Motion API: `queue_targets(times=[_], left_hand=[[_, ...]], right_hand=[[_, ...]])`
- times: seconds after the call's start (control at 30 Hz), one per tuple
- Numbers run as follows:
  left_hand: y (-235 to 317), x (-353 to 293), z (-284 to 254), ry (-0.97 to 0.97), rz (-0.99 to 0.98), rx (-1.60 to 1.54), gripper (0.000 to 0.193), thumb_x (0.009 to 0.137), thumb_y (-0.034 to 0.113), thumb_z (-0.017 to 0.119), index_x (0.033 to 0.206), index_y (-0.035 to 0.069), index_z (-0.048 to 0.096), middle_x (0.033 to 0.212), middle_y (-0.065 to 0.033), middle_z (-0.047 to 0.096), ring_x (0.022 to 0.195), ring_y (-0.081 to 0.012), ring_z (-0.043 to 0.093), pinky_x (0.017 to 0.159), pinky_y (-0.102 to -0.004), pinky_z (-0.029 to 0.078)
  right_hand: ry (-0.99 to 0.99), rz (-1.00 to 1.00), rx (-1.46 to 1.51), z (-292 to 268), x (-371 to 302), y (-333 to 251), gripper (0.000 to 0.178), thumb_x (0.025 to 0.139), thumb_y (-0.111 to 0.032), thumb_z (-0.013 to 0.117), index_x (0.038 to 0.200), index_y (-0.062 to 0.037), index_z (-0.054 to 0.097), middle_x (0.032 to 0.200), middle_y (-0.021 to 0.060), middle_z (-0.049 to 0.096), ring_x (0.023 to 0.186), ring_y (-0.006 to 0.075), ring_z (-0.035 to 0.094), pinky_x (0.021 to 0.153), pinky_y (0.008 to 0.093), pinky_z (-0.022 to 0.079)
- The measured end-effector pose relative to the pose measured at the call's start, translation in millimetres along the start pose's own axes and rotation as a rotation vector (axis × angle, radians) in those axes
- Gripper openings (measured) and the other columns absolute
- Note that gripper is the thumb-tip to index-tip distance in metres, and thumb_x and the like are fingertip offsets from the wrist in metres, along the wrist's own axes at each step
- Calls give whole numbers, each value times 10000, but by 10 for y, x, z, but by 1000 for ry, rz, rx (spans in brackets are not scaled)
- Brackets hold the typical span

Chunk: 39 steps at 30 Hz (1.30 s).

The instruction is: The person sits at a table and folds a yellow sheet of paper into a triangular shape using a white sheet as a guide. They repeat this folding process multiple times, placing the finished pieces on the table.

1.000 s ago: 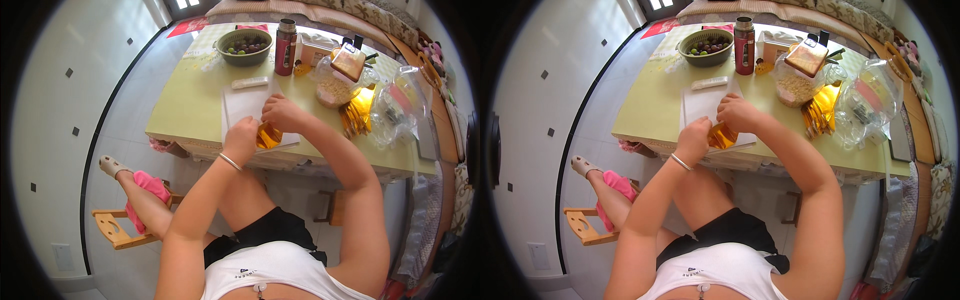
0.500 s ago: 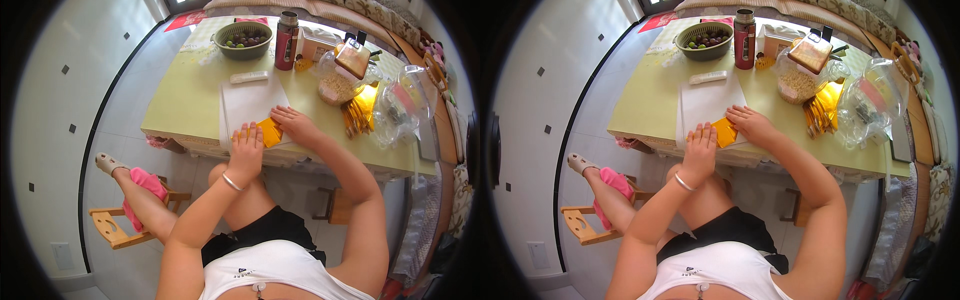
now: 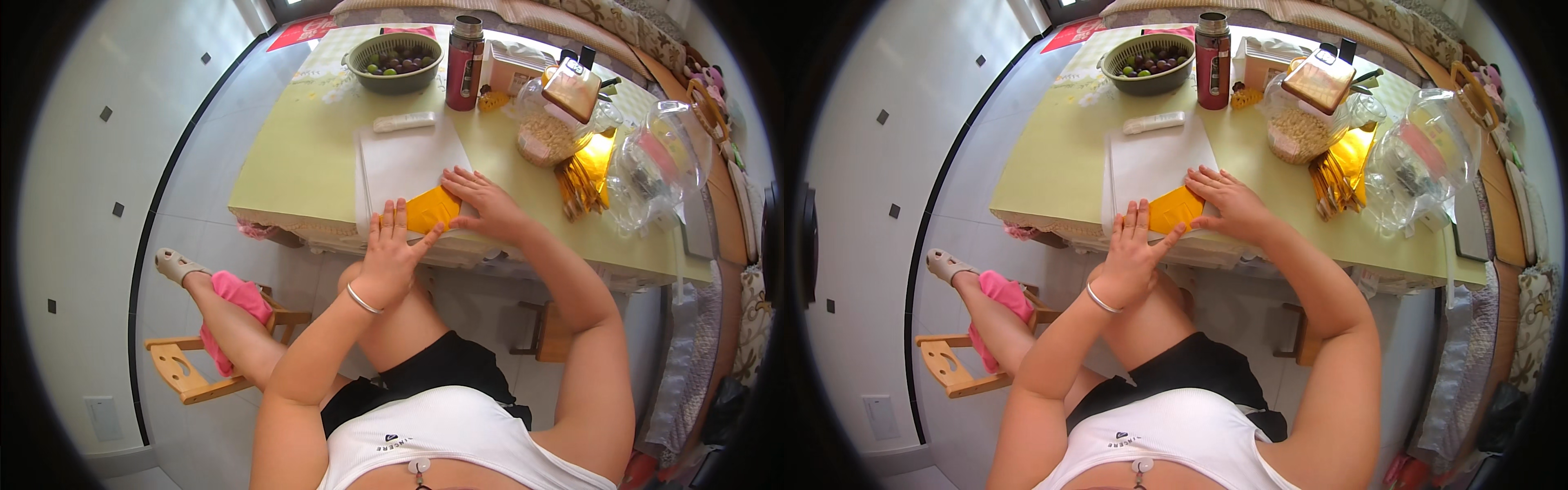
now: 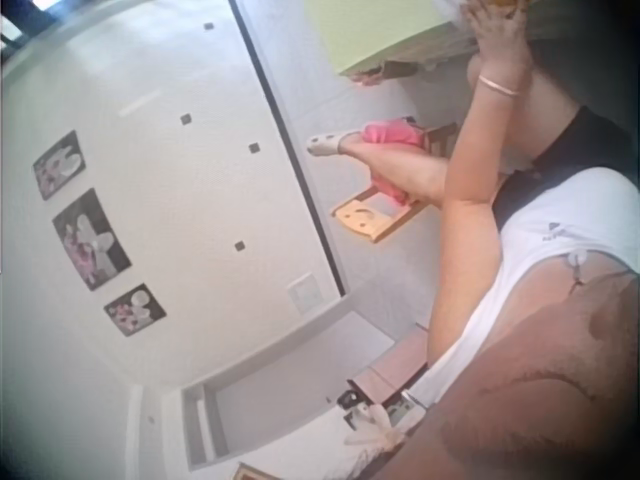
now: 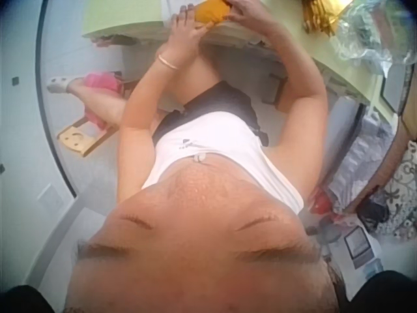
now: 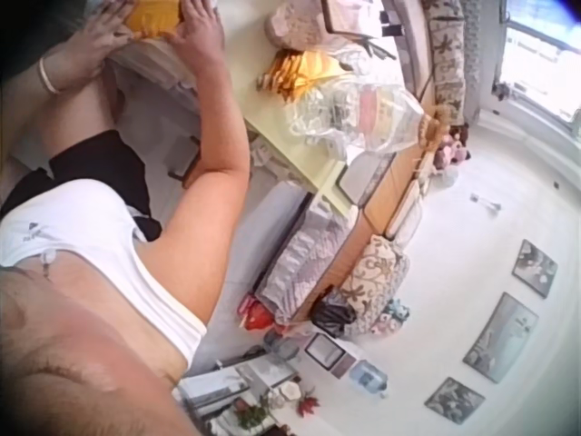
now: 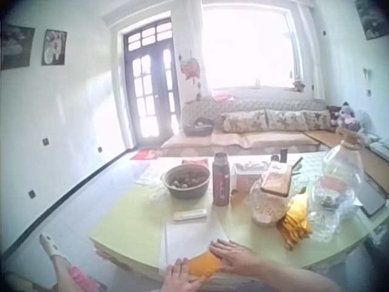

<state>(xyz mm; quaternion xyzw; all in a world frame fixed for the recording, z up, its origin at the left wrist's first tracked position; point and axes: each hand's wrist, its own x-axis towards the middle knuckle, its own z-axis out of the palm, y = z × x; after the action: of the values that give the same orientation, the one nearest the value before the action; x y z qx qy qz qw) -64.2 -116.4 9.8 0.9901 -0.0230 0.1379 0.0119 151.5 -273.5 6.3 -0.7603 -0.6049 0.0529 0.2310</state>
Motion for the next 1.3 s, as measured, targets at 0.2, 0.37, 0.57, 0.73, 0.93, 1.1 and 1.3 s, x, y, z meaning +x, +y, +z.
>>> queue_targets(times=[0.2, 0.37, 0.57, 0.73, 0.93, 1.1, 1.3], left_hand=[[-92, -156, -48, 312, -92, -448, 663, 730, 54, 769, 1360, 45, 566, 1303, -251, 588, 1259, -409, 533, 1068, -465, 414], [-111, -190, 26, 438, -181, -329, 405, 690, 31, 784, 1083, 11, 687, 1106, -150, 658, 1053, -341, 612, 921, -435, 478], [-162, -190, -1, 494, -189, -381, 254, 711, 8, 758, 961, 30, 715, 1014, -119, 676, 986, -313, 624, 884, -427, 484], [-199, -380, 28, 545, -537, -927, 82, 865, 26, 728, 935, 6, 691, 863, -85, 704, 832, -185, 691, 731, -328, 558], [-184, -900, -184, 729, -889, -1752, 130, 907, -9, 679, 1002, 32, 601, 833, -88, 693, 664, -158, 695, 641, -298, 620], [-126, -1340, -406, 918, -869, -1864, 120, 909, -45, 652, 972, 37, 591, 832, -90, 684, 672, -173, 692, 641, -306, 622], [-79, -1878, -492, 1054, -816, -1839, 103, 931, -19, 631, 1023, 25, 635, 863, -97, 704, 705, -184, 708, 692, -360, 638]], right_hand=[[-7, -29, -49, -81, -147, -151, 788, 794, -437, 770, 1438, -87, 483, 1550, 117, 417, 1473, 295, 318, 1211, 500, 233], [133, -50, -106, 26, -389, -400, 594, 807, -252, 758, 1344, -84, 568, 1457, 116, 522, 1393, 305, 440, 1161, 489, 323], [492, -67, 60, 253, -419, -390, 274, 857, -51, 690, 1130, -66, 678, 1080, 76, 716, 1027, 245, 667, 883, 392, 531], [574, 262, 830, 281, -352, -824, 146, 937, -28, 648, 1080, -14, 622, 926, 57, 707, 730, 122, 660, 668, 246, 518], [663, 280, 1160, 326, -236, -1460, 154, 954, -9, 634, 1104, 2, 604, 864, 30, 674, 670, 83, 640, 597, 205, 470], [751, 297, 1164, 459, -171, -2046, 192, 940, 13, 646, 1129, -23, 642, 816, 21, 667, 623, 92, 639, 535, 207, 441], [683, 156, 1209, 685, -148, -2351, 165, 938, 35, 634, 1089, -17, 669, 798, 34, 666, 622, 95, 644, 566, 212, 496]])
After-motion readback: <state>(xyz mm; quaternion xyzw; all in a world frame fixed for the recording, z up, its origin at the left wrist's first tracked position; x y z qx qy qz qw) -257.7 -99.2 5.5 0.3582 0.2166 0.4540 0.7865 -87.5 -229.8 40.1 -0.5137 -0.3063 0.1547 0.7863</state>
